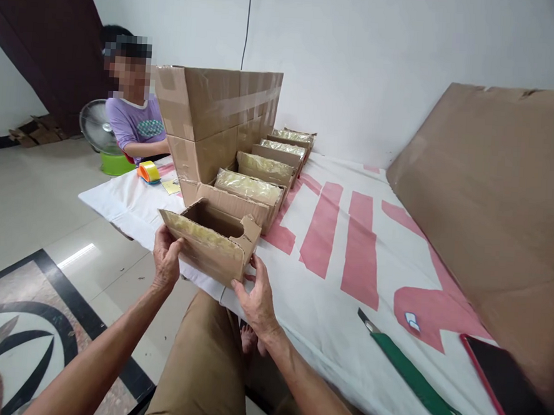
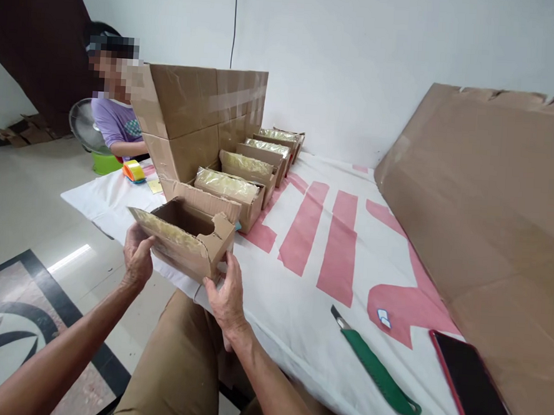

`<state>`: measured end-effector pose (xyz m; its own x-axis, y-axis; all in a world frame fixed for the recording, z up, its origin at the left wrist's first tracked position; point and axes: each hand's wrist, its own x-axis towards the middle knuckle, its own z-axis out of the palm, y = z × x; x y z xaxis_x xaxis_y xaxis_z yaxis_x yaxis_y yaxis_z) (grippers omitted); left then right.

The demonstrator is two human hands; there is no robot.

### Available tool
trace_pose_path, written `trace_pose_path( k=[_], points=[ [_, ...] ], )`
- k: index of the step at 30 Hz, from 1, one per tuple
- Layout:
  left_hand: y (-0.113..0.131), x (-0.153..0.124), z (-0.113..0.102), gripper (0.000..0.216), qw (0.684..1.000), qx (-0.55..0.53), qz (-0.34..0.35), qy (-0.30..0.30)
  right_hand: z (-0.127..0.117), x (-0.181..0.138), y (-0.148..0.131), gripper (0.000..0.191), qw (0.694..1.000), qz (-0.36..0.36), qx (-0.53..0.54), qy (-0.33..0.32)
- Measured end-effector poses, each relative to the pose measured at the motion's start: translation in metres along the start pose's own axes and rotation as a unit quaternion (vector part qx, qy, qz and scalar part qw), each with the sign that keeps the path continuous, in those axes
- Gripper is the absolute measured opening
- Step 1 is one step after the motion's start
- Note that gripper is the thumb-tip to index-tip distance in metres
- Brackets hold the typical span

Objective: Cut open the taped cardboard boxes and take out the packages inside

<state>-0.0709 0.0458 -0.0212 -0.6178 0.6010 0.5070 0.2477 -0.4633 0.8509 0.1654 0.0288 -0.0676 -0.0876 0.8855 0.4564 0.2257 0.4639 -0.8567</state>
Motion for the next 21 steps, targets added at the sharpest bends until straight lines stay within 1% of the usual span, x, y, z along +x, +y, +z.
trace_pose_path(
  k=[1, 3, 6, 7, 8, 10, 12, 13, 16, 18, 21],
  points=[
    [-0.001, 0.0, 0.0, 0.05, 1.0, 0.002, -0.004, -0.002, 0.002, -0.002, 0.003, 0.078, 1.0, -0.006, 0.001, 0.002],
    [0.0, -0.007, -0.004, 0.051, 0.999, 0.018, -0.035, -0.011, 0.004, -0.009, 0.01, 0.079, 1.0, -0.013, -0.002, 0.005],
    [0.005, -0.035, -0.016, 0.059, 0.989, 0.098, -0.108, -0.019, 0.005, -0.018, 0.02, 0.077, 1.0, -0.011, -0.007, 0.016],
    [0.007, -0.047, -0.02, 0.065, 0.984, 0.132, -0.118, -0.024, 0.005, -0.021, 0.023, 0.077, 1.0, -0.01, -0.006, 0.02],
    [0.008, -0.059, -0.024, 0.07, 0.979, 0.163, -0.114, -0.035, 0.006, -0.022, 0.025, 0.077, 1.0, -0.009, -0.003, 0.024],
    [0.01, -0.08, -0.028, 0.079, 0.974, 0.202, -0.074, -0.069, 0.007, -0.023, 0.027, 0.078, 1.0, -0.009, 0.003, 0.026],
    [0.009, -0.094, -0.026, 0.082, 0.971, 0.215, -0.033, -0.104, 0.008, -0.022, 0.028, 0.077, 1.0, -0.007, 0.006, 0.024],
    [0.008, -0.098, -0.022, 0.083, 0.969, 0.218, -0.025, -0.116, 0.008, -0.022, 0.028, 0.077, 1.0, -0.005, 0.006, 0.022],
    [0.005, -0.103, -0.009, 0.089, 0.965, 0.224, -0.023, -0.132, 0.008, -0.021, 0.029, 0.073, 1.0, -0.007, 0.003, 0.012],
    [0.003, -0.104, -0.001, 0.095, 0.966, 0.224, -0.023, -0.129, 0.008, -0.021, 0.031, 0.071, 1.0, -0.011, 0.001, 0.008],
    [0.001, -0.106, 0.005, 0.1, 0.967, 0.221, -0.024, -0.123, 0.008, -0.021, 0.033, 0.071, 1.0, -0.018, 0.0, 0.009]
  ],
)
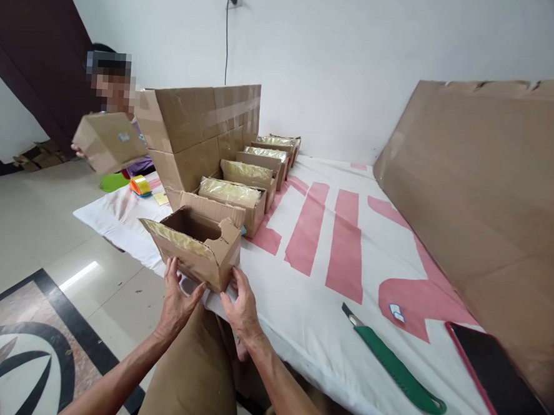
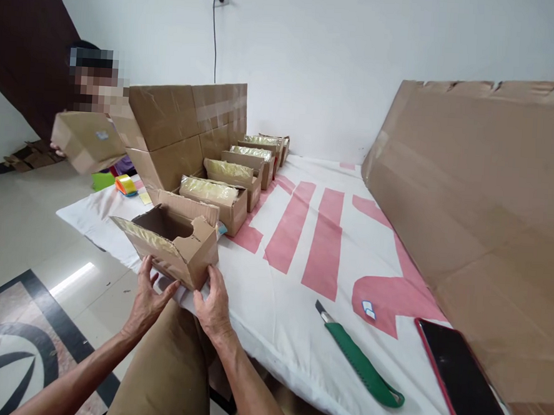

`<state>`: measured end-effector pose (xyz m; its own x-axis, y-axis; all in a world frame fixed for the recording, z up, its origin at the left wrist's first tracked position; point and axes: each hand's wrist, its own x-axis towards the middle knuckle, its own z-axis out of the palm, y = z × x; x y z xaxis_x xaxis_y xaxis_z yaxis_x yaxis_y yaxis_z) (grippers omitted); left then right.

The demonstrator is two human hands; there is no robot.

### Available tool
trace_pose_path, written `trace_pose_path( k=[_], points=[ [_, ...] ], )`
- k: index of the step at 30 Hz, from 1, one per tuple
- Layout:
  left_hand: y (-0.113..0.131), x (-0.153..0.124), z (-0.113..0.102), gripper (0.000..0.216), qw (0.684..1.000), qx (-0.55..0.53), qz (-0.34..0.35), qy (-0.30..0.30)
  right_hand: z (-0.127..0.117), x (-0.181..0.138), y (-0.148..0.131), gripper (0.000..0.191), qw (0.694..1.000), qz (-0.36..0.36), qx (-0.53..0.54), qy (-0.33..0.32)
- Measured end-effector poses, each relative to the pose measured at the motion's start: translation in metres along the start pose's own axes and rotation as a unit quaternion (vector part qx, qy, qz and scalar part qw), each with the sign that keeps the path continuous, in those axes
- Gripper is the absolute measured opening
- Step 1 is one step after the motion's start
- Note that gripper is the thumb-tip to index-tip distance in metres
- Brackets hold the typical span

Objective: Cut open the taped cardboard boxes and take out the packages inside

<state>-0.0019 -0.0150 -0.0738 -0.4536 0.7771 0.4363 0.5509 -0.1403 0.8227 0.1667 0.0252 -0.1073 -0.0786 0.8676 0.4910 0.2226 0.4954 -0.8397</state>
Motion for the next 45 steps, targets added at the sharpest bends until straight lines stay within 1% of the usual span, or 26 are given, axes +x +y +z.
trace_pose_path(
  k=[8, 15, 21, 28, 34, 37, 40, 42, 45],
  points=[
    [-0.002, -0.001, 0.006, 0.105, 1.0, 0.028, 0.0, 0.006, -0.001, 0.0, 0.002, 0.068, 1.0, 0.002, 0.0, -0.004],
    [-0.004, 0.002, 0.012, 0.106, 1.0, 0.022, -0.002, 0.008, -0.001, -0.001, 0.001, 0.07, 1.0, 0.005, -0.004, -0.007],
    [-0.006, 0.01, 0.013, 0.109, 1.0, 0.013, -0.008, -0.008, 0.002, -0.003, -0.001, 0.069, 1.0, 0.024, -0.003, 0.005],
    [-0.004, 0.022, 0.02, 0.109, 1.0, 0.002, -0.009, -0.004, 0.004, -0.004, 0.0, 0.065, 0.999, 0.038, 0.012, 0.004],
    [-0.005, 0.025, 0.023, 0.109, 1.0, 0.009, -0.007, -0.003, 0.002, -0.003, 0.0, 0.065, 0.999, 0.033, 0.013, 0.013],
    [-0.005, 0.023, 0.021, 0.106, 1.0, 0.019, -0.012, -0.009, -0.001, 0.0, -0.002, 0.063, 0.999, 0.027, 0.011, 0.018],
    [-0.005, 0.016, 0.013, 0.095, 0.999, 0.025, -0.011, -0.017, -0.004, 0.001, -0.003, 0.059, 0.999, 0.027, 0.015, 0.02],
    [-0.002, 0.01, 0.002, 0.085, 0.999, 0.041, 0.015, -0.015, -0.006, 0.003, -0.002, 0.056, 0.999, 0.031, 0.022, 0.02],
    [0.006, 0.009, -0.024, 0.073, 0.992, 0.084, 0.09, 0.012, -0.008, 0.005, -0.001, 0.053, 0.999, 0.04, 0.035, 0.013]
  ],
)
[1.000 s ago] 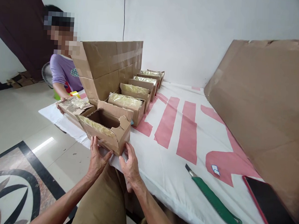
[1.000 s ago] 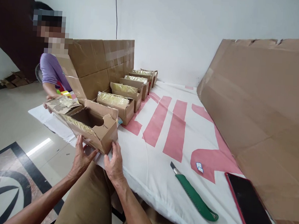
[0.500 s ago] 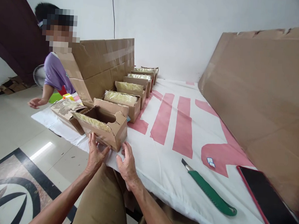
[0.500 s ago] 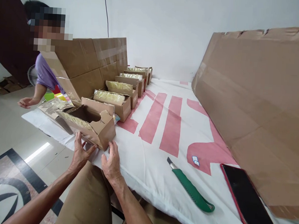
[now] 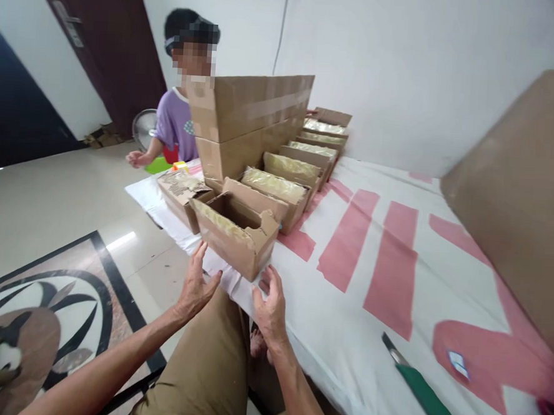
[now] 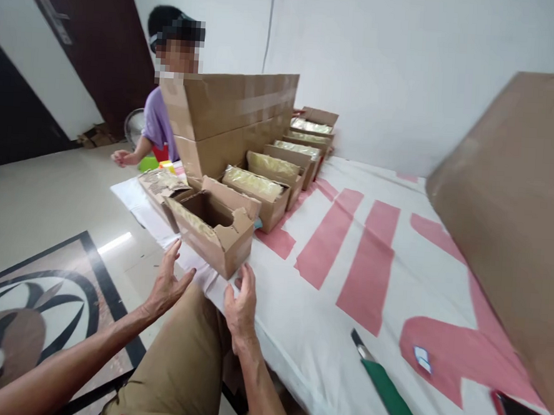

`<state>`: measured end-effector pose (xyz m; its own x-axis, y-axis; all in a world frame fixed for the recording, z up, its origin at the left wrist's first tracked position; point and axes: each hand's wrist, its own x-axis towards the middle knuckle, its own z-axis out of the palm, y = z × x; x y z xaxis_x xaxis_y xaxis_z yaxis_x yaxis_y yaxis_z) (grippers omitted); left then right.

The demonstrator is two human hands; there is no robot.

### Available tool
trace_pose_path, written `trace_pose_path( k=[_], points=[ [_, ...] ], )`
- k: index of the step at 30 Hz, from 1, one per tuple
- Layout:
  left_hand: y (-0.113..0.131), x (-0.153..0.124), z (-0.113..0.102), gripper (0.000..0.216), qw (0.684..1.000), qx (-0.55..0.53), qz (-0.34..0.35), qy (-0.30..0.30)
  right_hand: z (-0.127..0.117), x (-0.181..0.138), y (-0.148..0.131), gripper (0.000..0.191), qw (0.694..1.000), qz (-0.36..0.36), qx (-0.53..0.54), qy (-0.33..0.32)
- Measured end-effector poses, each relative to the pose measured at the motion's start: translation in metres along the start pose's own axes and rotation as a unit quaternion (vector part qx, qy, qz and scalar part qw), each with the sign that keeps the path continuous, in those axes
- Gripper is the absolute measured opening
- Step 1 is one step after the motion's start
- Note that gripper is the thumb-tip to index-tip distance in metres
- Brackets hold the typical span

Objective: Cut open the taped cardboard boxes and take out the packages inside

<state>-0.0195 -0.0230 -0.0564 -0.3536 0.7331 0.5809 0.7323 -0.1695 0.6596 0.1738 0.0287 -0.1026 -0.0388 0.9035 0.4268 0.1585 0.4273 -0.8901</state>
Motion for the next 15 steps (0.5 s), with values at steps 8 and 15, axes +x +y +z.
trace_pose_path(
  k=[8, 15],
  points=[
    [-0.038, 0.081, -0.068, 0.062, 0.99, 0.114, -0.004, 0.087, -0.006, 0.005, -0.006, 0.05, 0.999, 0.025, -0.017, -0.019],
    [-0.072, 0.148, -0.065, 0.054, 0.988, 0.144, 0.017, 0.057, -0.009, 0.006, -0.003, 0.048, 0.999, 0.035, -0.031, -0.021]
  ],
)
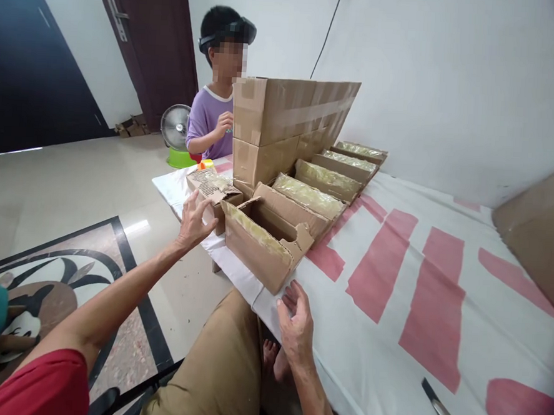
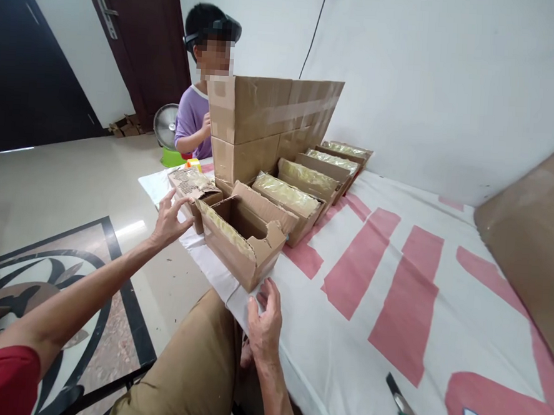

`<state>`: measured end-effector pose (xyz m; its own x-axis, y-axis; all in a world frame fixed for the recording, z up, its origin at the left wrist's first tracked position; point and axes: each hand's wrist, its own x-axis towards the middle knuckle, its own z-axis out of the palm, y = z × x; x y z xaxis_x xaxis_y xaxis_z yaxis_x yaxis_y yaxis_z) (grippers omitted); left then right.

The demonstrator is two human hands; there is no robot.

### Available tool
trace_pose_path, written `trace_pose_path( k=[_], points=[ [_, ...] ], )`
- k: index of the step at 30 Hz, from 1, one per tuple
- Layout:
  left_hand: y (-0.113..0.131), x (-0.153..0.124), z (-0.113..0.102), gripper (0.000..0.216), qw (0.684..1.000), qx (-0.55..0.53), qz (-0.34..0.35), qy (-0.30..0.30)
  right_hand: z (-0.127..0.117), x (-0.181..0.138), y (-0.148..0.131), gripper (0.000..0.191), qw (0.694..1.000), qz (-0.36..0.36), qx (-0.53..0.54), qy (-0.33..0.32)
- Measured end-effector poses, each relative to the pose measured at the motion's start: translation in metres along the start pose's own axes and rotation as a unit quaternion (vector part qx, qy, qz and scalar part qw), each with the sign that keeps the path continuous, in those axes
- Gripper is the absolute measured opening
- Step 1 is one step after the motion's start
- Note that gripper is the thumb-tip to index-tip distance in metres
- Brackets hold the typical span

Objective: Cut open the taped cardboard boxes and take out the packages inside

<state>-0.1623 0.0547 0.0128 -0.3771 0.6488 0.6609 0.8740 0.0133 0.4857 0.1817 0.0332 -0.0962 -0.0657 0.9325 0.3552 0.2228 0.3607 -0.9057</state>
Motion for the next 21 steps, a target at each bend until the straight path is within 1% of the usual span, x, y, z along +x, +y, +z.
trace_pose_path(
  k=[2, 4, 8, 11, 13, 19, 21],
  points=[
    [-0.001, 0.011, 0.005, 0.043, 1.0, -0.004, 0.02, -0.009, -0.001, 0.001, 0.0, 0.049, 1.0, 0.017, -0.006, -0.005],
    [-0.002, 0.019, 0.01, 0.033, 1.0, -0.017, 0.016, -0.009, -0.003, 0.001, -0.001, 0.049, 0.999, 0.035, -0.014, -0.008],
    [-0.003, 0.028, 0.019, 0.018, 0.999, -0.032, -0.005, 0.021, -0.005, 0.001, -0.003, 0.048, 0.999, 0.044, -0.02, -0.012],
    [-0.006, 0.029, 0.018, 0.013, 0.999, -0.037, -0.004, 0.037, -0.005, 0.001, -0.002, 0.047, 0.999, 0.041, -0.024, -0.01],
    [-0.009, 0.028, 0.012, 0.013, 0.998, -0.041, -0.003, 0.043, -0.004, 0.001, -0.001, 0.047, 0.999, 0.039, -0.025, -0.009],
    [-0.021, 0.017, -0.019, 0.015, 0.997, -0.042, -0.003, 0.065, -0.003, 0.003, -0.004, 0.046, 1.0, 0.023, -0.01, -0.009],
    [-0.023, 0.016, -0.026, 0.013, 0.997, -0.043, -0.005, 0.066, -0.002, 0.004, -0.006, 0.046, 1.0, 0.023, -0.009, -0.009]
  ],
)
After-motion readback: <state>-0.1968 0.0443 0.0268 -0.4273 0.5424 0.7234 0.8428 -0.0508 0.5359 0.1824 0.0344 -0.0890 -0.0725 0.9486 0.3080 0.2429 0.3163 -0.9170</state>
